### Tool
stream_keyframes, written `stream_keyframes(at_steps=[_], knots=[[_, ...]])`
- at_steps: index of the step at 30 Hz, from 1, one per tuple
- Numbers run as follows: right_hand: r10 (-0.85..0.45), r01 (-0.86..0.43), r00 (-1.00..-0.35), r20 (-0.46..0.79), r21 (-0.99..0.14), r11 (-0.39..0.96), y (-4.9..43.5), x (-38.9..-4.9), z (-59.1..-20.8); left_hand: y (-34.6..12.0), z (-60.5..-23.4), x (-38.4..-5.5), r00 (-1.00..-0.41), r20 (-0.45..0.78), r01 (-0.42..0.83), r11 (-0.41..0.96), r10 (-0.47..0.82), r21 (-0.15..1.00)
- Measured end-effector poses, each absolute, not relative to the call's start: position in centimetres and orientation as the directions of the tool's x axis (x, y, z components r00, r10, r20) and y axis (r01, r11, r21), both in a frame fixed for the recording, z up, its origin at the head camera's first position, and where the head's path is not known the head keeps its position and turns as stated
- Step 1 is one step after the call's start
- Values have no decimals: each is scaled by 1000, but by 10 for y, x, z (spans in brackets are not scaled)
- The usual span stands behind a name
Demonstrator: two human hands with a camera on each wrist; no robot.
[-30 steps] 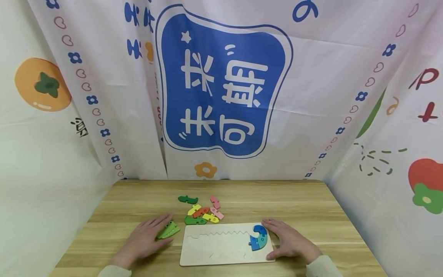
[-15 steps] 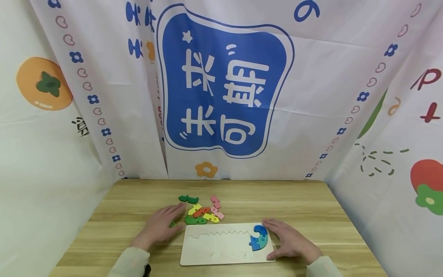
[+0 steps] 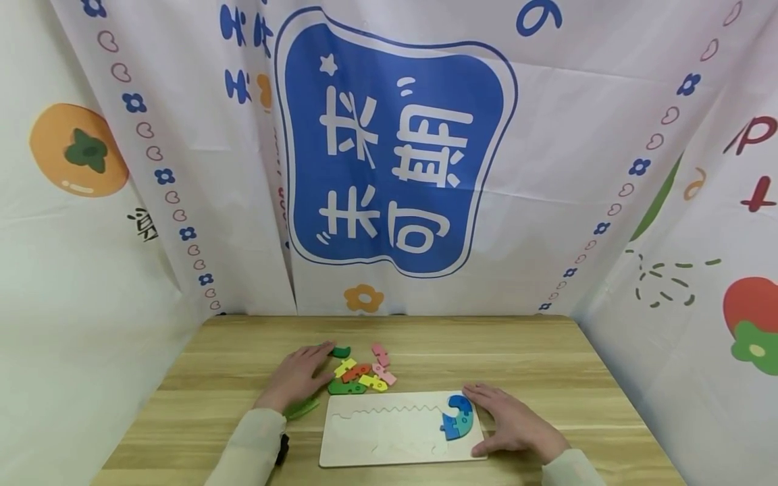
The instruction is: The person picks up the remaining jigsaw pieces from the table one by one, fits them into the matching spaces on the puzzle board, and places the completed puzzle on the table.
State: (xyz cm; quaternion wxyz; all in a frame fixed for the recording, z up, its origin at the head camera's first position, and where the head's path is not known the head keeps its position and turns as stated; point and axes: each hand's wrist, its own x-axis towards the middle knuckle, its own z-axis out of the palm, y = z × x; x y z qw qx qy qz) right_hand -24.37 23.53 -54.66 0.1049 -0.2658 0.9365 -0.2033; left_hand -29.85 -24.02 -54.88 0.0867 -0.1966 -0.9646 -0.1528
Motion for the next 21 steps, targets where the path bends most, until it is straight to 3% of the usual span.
stream_keyframes(at_steps=[12, 21], knots=[[-546, -461, -833, -85, -438, 772, 237, -245, -545, -235, -544, -326, -959, 93, 284, 925, 269, 253], [-535, -447, -840, -95, -438, 780, 237, -244, -544, -227, -545, -331, -950, 163, 298, 931, 267, 210]])
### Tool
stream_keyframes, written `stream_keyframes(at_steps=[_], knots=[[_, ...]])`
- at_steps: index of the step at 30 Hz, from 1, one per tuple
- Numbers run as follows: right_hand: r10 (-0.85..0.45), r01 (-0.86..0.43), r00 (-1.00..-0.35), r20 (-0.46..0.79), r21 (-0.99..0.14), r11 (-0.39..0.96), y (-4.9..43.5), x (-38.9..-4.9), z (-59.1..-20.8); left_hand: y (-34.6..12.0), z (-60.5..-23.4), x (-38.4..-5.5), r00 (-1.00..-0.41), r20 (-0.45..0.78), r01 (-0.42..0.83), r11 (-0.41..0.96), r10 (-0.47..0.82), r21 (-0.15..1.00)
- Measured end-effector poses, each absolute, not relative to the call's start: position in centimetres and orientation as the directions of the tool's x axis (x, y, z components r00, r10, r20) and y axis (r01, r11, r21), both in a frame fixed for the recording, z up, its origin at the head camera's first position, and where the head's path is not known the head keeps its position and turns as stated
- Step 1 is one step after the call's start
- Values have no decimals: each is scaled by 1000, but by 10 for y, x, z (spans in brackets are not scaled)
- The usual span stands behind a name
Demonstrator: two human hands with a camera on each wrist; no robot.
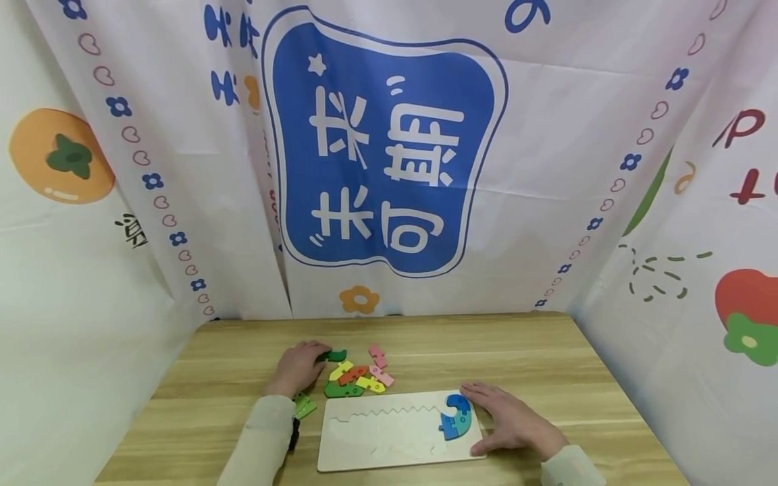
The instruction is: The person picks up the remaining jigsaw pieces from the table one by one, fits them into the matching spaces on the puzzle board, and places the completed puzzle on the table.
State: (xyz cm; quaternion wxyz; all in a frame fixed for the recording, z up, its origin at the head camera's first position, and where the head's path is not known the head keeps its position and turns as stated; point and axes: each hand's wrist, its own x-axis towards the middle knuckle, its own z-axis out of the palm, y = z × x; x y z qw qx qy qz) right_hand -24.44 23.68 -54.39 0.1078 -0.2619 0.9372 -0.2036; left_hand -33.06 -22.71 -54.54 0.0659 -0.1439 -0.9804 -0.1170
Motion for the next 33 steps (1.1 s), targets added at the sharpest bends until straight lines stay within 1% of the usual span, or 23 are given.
stream_keyframes(at_steps=[5, 8, 16, 23, 29, 31, 33], knots=[[-531, -446, -842, -96, -431, 784, 237, -246, -544, -230, -543, -332, -934, 200, 331, 929, 296, 167], [-535, -451, -840, -93, -429, 782, 237, -247, -544, -231, -542, -332, -931, 202, 338, 925, 303, 172], [-541, -456, -836, -94, -428, 780, 237, -247, -546, -233, -543, -332, -938, 176, 335, 913, 299, 233], [-547, -462, -832, -93, -431, 775, 237, -248, -547, -231, -540, -325, -932, 193, 350, 900, 307, 260], [-548, -459, -831, -92, -443, 770, 238, -247, -546, -228, -536, -319, -915, 253, 380, 879, 313, 289], [-550, -460, -830, -92, -442, 770, 237, -246, -545, -228, -534, -316, -907, 282, 395, 865, 313, 310], [-550, -461, -830, -92, -441, 770, 237, -246, -545, -228, -534, -313, -905, 300, 400, 845, 303, 355]])
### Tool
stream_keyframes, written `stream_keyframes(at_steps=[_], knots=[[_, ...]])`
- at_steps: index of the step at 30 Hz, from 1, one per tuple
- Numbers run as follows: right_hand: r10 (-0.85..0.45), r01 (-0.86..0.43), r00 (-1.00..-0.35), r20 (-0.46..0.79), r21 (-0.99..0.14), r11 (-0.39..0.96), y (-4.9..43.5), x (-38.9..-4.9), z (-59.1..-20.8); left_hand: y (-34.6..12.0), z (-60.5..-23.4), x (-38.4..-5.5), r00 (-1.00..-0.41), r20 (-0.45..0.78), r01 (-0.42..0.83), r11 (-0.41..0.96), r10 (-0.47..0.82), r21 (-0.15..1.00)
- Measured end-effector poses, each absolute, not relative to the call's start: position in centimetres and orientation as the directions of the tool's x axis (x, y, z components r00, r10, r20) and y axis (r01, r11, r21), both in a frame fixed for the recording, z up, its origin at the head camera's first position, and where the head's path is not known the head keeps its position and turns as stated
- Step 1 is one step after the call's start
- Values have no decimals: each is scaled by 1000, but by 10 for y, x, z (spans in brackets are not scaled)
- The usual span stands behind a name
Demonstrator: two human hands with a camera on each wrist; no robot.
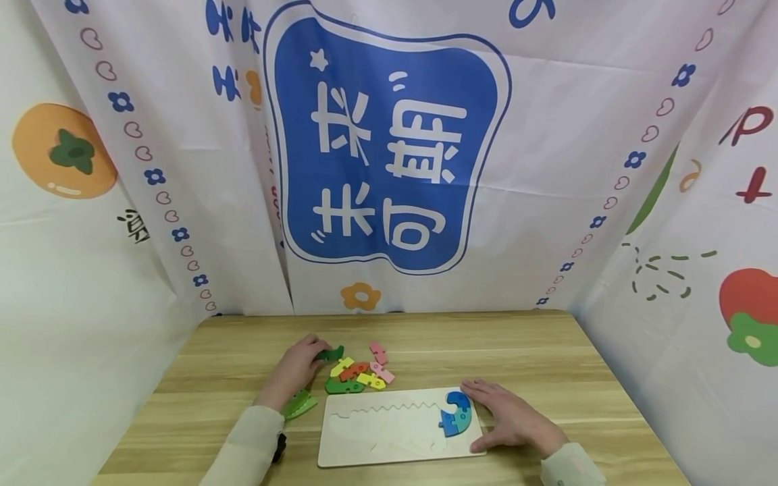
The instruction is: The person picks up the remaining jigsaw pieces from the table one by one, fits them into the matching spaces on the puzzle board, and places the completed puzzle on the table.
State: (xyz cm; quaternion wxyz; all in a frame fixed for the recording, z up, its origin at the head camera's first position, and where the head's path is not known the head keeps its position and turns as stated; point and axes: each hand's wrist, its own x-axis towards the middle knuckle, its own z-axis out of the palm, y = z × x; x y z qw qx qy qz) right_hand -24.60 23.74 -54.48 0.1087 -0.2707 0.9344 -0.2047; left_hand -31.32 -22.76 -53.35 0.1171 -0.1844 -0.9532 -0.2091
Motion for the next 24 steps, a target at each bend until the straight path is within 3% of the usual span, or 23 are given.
stream_keyframes(at_steps=[7, 12, 24], knots=[[-544, -453, -833, -97, -444, 773, 237, -246, -543, -228, -533, -303, -928, 326, 348, 723, 178, 596], [-545, -457, -833, -94, -439, 774, 238, -245, -543, -216, -525, -292, -932, 336, 343, 634, 138, 693], [-551, -466, -830, -89, -434, 771, 236, -246, -544, -190, -506, -275, -979, 201, 203, 285, 37, 937]])
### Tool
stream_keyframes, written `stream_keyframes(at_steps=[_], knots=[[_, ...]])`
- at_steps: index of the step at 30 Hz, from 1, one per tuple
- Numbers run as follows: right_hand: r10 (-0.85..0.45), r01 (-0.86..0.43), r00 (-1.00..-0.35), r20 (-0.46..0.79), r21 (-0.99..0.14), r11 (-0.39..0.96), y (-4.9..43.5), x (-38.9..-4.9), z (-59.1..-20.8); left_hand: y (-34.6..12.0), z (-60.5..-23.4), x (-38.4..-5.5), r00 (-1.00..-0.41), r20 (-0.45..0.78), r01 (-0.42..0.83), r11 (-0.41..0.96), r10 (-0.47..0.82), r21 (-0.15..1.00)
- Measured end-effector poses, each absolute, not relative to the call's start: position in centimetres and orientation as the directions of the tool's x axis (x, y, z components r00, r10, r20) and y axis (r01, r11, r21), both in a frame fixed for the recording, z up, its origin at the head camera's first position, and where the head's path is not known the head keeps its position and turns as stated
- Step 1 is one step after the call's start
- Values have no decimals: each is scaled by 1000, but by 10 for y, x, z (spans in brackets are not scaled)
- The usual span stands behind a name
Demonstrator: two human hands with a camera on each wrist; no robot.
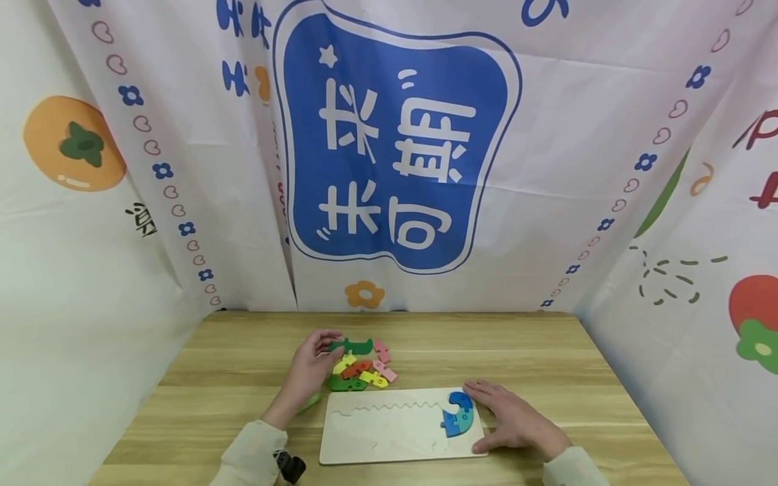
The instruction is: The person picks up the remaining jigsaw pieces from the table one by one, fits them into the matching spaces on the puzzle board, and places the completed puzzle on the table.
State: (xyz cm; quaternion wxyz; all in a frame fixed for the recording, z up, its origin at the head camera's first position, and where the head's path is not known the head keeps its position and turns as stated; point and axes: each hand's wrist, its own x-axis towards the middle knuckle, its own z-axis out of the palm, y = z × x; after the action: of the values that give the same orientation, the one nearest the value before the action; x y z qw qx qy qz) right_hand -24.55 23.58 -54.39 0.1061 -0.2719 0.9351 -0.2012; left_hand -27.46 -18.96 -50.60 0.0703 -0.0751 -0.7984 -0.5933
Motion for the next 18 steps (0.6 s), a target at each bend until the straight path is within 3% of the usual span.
stream_keyframes(at_steps=[8, 18], knots=[[-549, -466, -831, -90, -427, 775, 238, -245, -545, -187, -505, -270, -988, 140, 146, 93, 68, 985], [-553, -469, -828, -86, -433, 770, 237, -245, -546, -187, -510, -269, -994, 88, 97, 139, 63, 986]])
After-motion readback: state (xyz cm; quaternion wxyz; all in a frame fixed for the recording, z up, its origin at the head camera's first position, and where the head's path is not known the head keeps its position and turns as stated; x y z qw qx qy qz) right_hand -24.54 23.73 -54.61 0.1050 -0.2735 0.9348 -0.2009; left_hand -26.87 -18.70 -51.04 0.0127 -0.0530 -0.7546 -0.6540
